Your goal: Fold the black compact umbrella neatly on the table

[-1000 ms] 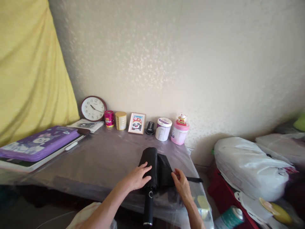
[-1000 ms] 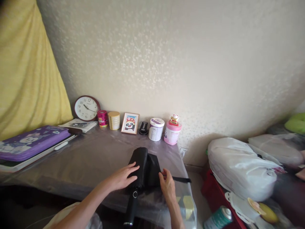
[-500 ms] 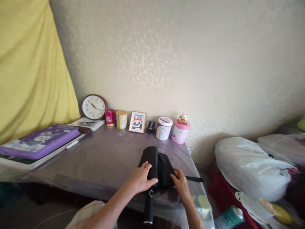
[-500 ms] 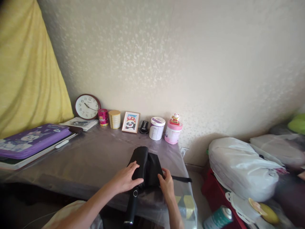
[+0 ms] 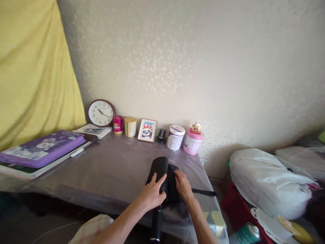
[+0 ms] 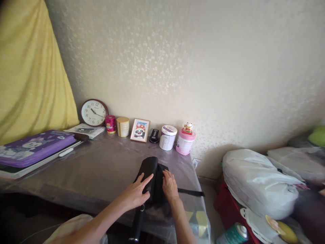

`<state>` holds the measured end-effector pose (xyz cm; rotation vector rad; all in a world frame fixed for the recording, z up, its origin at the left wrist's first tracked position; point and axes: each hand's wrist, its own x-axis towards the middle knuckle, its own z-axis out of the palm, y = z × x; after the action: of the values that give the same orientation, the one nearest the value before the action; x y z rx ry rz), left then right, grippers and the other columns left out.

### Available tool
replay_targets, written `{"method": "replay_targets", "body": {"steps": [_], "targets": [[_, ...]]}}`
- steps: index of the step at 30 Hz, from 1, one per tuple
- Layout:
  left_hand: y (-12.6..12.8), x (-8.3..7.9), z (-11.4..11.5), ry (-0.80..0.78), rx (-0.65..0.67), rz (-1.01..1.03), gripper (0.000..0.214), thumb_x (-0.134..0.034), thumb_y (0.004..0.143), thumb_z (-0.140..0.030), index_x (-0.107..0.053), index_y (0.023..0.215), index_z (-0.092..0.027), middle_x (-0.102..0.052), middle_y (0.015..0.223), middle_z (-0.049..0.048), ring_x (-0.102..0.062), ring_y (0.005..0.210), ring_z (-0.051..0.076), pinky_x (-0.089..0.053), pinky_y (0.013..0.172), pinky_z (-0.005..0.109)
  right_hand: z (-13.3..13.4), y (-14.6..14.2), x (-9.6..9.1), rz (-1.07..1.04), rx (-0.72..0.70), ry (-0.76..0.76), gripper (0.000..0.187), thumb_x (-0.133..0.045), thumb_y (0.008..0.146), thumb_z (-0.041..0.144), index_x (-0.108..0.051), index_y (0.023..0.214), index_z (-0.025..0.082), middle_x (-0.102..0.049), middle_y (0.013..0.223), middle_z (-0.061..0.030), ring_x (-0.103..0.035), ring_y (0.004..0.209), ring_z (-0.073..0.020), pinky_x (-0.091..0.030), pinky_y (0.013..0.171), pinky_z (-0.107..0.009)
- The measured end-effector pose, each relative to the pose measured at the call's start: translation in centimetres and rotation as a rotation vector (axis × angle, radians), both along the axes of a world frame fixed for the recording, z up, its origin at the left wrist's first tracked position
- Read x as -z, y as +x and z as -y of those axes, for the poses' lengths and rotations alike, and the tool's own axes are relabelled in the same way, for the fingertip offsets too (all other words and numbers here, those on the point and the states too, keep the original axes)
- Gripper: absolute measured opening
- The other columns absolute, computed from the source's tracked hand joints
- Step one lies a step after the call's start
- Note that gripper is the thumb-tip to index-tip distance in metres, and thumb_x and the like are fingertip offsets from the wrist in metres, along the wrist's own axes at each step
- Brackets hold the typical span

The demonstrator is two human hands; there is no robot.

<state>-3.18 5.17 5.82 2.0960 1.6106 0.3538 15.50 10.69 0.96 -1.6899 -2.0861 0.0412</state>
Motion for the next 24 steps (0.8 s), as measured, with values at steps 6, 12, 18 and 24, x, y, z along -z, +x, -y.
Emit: {"method": "replay_targets", "body": {"steps": [6, 12, 18, 24], "targets": [[-0.4, 0.0, -0.3, -0.054, -0.025, 0.076, 0.066, -0.048, 0.074, -0.022, -0.033, 0.138, -0.03, -0.022, 0.149, 0.012, -0.046, 0.123, 0.028, -0.037, 0.099, 0.034, -0.8, -0.6, 0.8, 0.022, -0.089, -0.043, 0.038, -0.041, 0.088, 0.022, -0.053, 0.124, 0.021, -0.051, 0.132, -0.0069, -0.047, 0.121, -0.0217, -0.036, 0.101, -0.038], [-0.6, 0.0, -0.5, -0.06, -0.016, 0.074, 0.065, -0.049, 0.075, -0.024, -0.034, 0.138, -0.031, -0.021, 0.15, 0.0109, -0.046, 0.123, 0.028, -0.037, 0.099, 0.034, 3.8, -1.2, -0.8, 0.002, -0.347, -0.07, 0.034, -0.042, 0.088, 0.02, -0.059, 0.117, 0.017, -0.055, 0.127, -0.0102, -0.048, 0.119, -0.0214, -0.035, 0.103, -0.038], [-0.6, -0.2, -0.3, -0.071, -0.012, 0.045, 0.064, -0.048, 0.077, -0.028, -0.031, 0.139, -0.032, -0.019, 0.15, 0.0117, -0.044, 0.124, 0.03, -0.038, 0.098, 0.037, 6.1, 1.0, -2.4, -0.222, -0.337, -0.138, 0.029, -0.04, 0.09, 0.03, -0.067, 0.095, 0.021, -0.068, 0.102, -0.0066, -0.061, 0.097, -0.0191, -0.046, 0.087, -0.03], [-0.8, -0.8, 0.0, -0.088, -0.003, 0.036, 0.064, -0.047, 0.078, -0.03, -0.029, 0.139, -0.033, -0.017, 0.151, 0.0092, -0.044, 0.124, 0.031, -0.038, 0.097, 0.038, 3.1, 4.0, -0.5, -0.231, 0.197, -0.112, 0.028, -0.05, 0.079, 0.029, -0.065, 0.099, 0.016, -0.068, 0.094, -0.0106, -0.064, 0.089, -0.024, -0.045, 0.085, -0.034]]}}
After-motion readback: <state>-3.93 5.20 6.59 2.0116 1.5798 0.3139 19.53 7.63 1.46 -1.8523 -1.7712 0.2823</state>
